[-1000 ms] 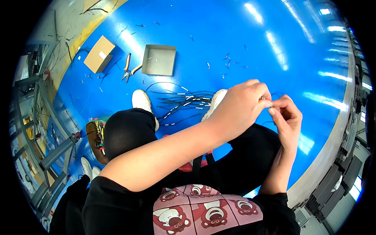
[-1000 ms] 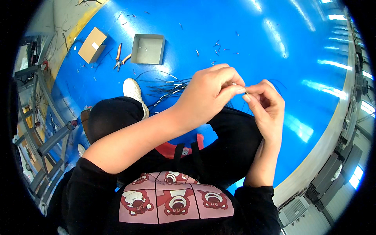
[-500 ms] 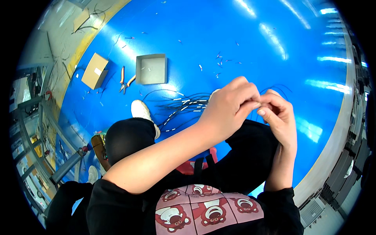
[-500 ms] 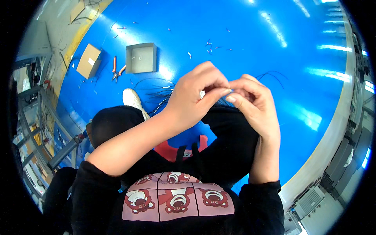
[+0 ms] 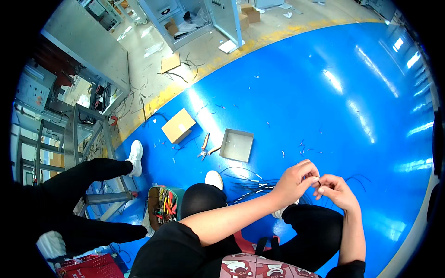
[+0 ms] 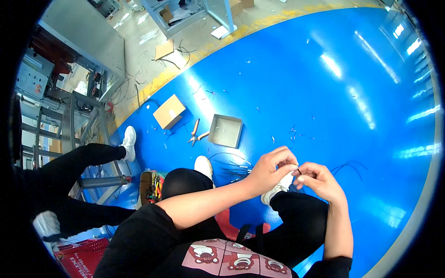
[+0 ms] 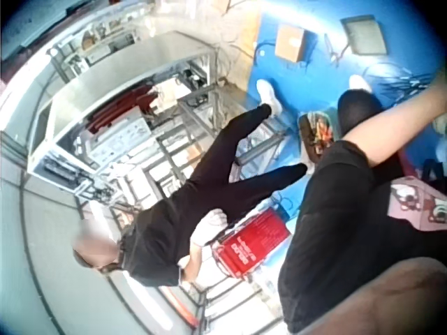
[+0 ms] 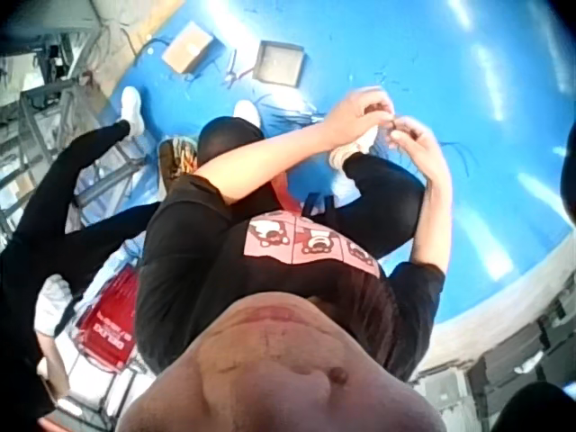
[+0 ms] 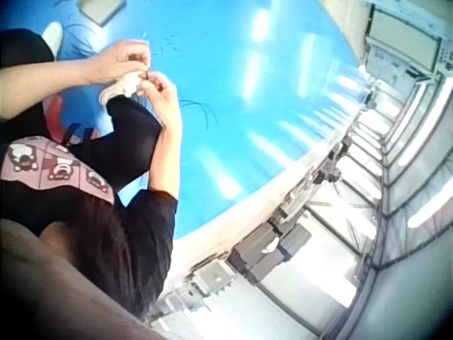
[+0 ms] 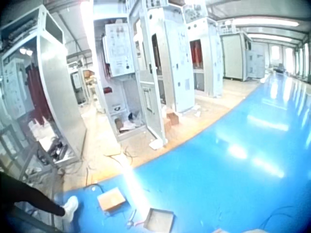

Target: The person sits on a low stool and repeatedly picks black wires from a pile on the floor, slides white sleeves onto them, and gathers the prepared wires into a bundle. Another person in gloves is present nearby but does not assist with the main task.

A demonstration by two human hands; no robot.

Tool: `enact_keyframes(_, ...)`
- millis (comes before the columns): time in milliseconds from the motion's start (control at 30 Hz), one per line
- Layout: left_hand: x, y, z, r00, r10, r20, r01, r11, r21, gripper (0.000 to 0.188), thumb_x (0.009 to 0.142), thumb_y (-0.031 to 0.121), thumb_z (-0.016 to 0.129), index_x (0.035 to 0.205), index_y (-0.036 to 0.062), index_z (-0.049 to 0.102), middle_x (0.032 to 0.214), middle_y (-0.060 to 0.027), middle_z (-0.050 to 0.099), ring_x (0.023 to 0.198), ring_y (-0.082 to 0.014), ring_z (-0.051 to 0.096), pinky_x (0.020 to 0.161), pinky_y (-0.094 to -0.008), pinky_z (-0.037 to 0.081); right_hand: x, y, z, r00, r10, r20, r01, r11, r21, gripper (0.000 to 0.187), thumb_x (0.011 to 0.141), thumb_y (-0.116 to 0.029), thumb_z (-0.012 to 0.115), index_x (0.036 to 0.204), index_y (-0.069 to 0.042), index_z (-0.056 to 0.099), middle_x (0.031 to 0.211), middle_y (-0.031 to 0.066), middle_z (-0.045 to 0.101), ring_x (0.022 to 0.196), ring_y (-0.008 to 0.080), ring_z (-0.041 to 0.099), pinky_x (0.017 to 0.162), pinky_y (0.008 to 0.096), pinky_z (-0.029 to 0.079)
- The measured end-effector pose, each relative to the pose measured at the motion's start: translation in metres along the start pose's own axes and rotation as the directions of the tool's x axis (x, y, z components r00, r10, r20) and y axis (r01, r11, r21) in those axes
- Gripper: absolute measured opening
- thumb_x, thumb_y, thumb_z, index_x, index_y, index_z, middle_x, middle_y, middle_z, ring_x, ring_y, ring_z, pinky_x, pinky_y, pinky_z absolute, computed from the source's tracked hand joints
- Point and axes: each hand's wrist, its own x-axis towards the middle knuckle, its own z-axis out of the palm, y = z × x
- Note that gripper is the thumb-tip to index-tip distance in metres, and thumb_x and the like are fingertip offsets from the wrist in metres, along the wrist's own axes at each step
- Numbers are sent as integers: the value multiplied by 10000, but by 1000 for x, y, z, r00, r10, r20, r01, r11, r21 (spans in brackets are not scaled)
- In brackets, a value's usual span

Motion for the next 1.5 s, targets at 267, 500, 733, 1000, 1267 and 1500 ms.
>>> enact_keyframes(267, 23, -45, -30, 964, -100, -246, 44, 974, -223, 55, 899, 80, 633, 935, 54, 601, 840, -10, 599, 761, -83, 576, 687, -241, 466, 47, 58, -48, 989, -45, 144, 52, 998, -47, 192, 934, -184, 593, 842, -19, 627, 773, 67, 645, 716, 153, 616, 693, 304, 496)
enact_keyframes(500, -15, -148, -80, 730, -441, -522, 318, 895, -311, 96, 950, 109, 594, 1018, 51, 558, 887, -84, 659, 799, -154, 660, 712, -263, 532, 88, 199, -73, 990, 133, 55, -139, 983, 119, 90, 915, -112, 600, 968, -49, 638, 796, -6, 618, 715, 84, 562, 625, 248, 463)
enact_keyframes(733, -33, -264, -84, 597, -612, -519, 539, 785, -306, 33, 954, 69, 571, 964, 38, 567, 867, -90, 667, 755, -145, 660, 656, -250, 530, 118, 344, -114, 937, 221, -272, -212, 975, 63, 51, 845, -12, 644, 887, -40, 638, 788, 12, 640, 697, 86, 578, 625, 253, 476)
enact_keyframes(1000, -97, -351, -118, 524, -617, -587, 813, 568, 128, 23, 913, 27, 577, 918, 27, 555, 804, -95, 646, 672, -152, 641, 586, -270, 527, 145, 392, -82, 886, 187, -425, -403, 765, -503, 134, 781, 5, 580, 820, -76, 679, 928, 147, 636, 897, 332, 627, 760, 424, 502)
enact_keyframes(1267, -28, -312, -63, 971, -136, 195, -96, 527, 844, 263, 748, -17, 568, 989, 79, 606, 1051, -114, 577, 996, -293, 564, 802, -427, 464, 158, 354, -86, 837, 74, -542, -314, 876, -365, 98, 872, 5, 594, 944, -23, 654, 867, 95, 676, 777, 162, 638, 703, 306, 499)
enact_keyframes(1500, 104, -392, -52, 988, -142, 65, 13, 487, 873, 186, 803, 0, 571, 964, 86, 608, 1009, -108, 569, 964, -333, 560, 807, -418, 464, 165, 325, -75, 882, 212, -421, -317, 928, -197, 113, 877, -50, 601, 974, -61, 659, 938, 121, 674, 832, 213, 652, 737, 325, 511)
